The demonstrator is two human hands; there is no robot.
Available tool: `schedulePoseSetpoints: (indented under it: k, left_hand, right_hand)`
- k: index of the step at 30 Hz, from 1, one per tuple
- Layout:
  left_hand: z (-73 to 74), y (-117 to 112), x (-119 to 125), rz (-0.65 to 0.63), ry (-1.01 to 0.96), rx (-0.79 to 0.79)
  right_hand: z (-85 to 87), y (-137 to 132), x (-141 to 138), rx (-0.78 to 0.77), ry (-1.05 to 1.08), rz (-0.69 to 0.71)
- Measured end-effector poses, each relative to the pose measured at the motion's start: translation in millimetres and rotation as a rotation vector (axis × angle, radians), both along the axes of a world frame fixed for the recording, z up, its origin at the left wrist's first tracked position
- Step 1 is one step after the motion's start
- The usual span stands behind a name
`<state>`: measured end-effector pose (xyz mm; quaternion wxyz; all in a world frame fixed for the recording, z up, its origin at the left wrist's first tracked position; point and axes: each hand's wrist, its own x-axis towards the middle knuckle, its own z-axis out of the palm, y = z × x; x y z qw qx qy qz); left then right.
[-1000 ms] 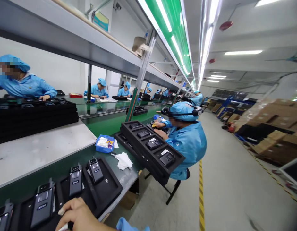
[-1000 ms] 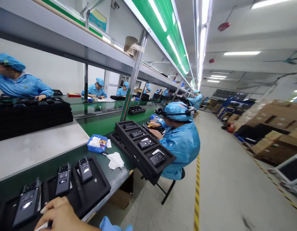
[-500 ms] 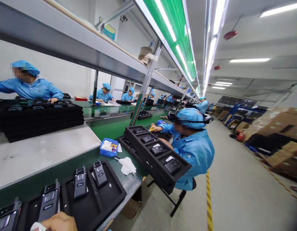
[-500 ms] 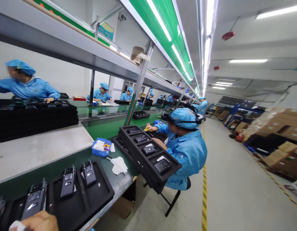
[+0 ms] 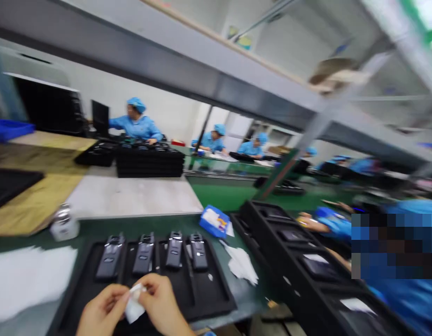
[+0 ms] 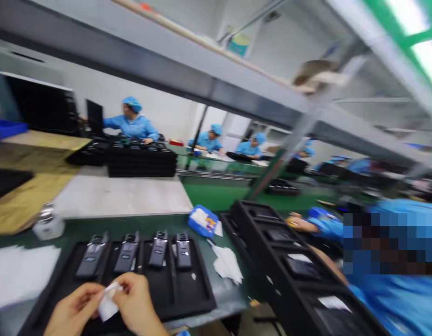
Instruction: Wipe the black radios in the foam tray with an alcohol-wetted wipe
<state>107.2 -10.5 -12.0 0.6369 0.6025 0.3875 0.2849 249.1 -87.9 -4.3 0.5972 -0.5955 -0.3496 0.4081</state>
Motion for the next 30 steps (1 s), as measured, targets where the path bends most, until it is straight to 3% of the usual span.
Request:
schedulePoseSetpoints:
  k: [2, 4, 7, 10, 13, 16, 19, 21, 26, 30]
  left_hand:
    - [-0.1, -6, -2, 0.056, -0.056, -0.045]
    - [1.2, -9, 1, 0.182, -0.139, -0.047]
    - [1.7, -8, 3, 0.302, -0.196, -0.067]
    - [-0.9, -7, -3, 0.333, -0.258, -0.084]
    - [-6.2, -5, -16, 0.270, -0.264, -0.046]
    - [-13.8, -1, -33, 0.227, -0.067, 0.306]
    - [-23.4, 2, -44, 0.221, 0.225, 0.821]
    - [-30.9, 2, -44, 0.198, 0.364, 1.050]
    - [-54.2, 8, -31, 0.195, 0.542, 1.241]
    - [-79.9, 22, -24, 0.241, 0.529, 1.388]
  right_hand:
    - [-4.2, -2, -7, 0.037, -0.298, -0.075]
    - [-7.0, -2, -8, 0.188, -0.609, -0.040]
    - [-9.6, 3, -10, 0.386, -0.885, 0.020]
    - [-10.4, 9, -18, 0.453, -0.989, 0.021]
    - [-7.5, 18, -21, 0.397, -0.944, 0.089]
    - [1.8, 39, -9, 0.320, -0.885, 0.165]
    - [20.2, 83, 9, 0.331, -0.950, 0.152]
    - [36.5, 125, 11, 0.333, -1.047, 0.148]
    - [67.8, 236, -33, 0.266, -1.229, 0.194]
    - [69.4, 286, -71, 0.236, -1.294, 0.253]
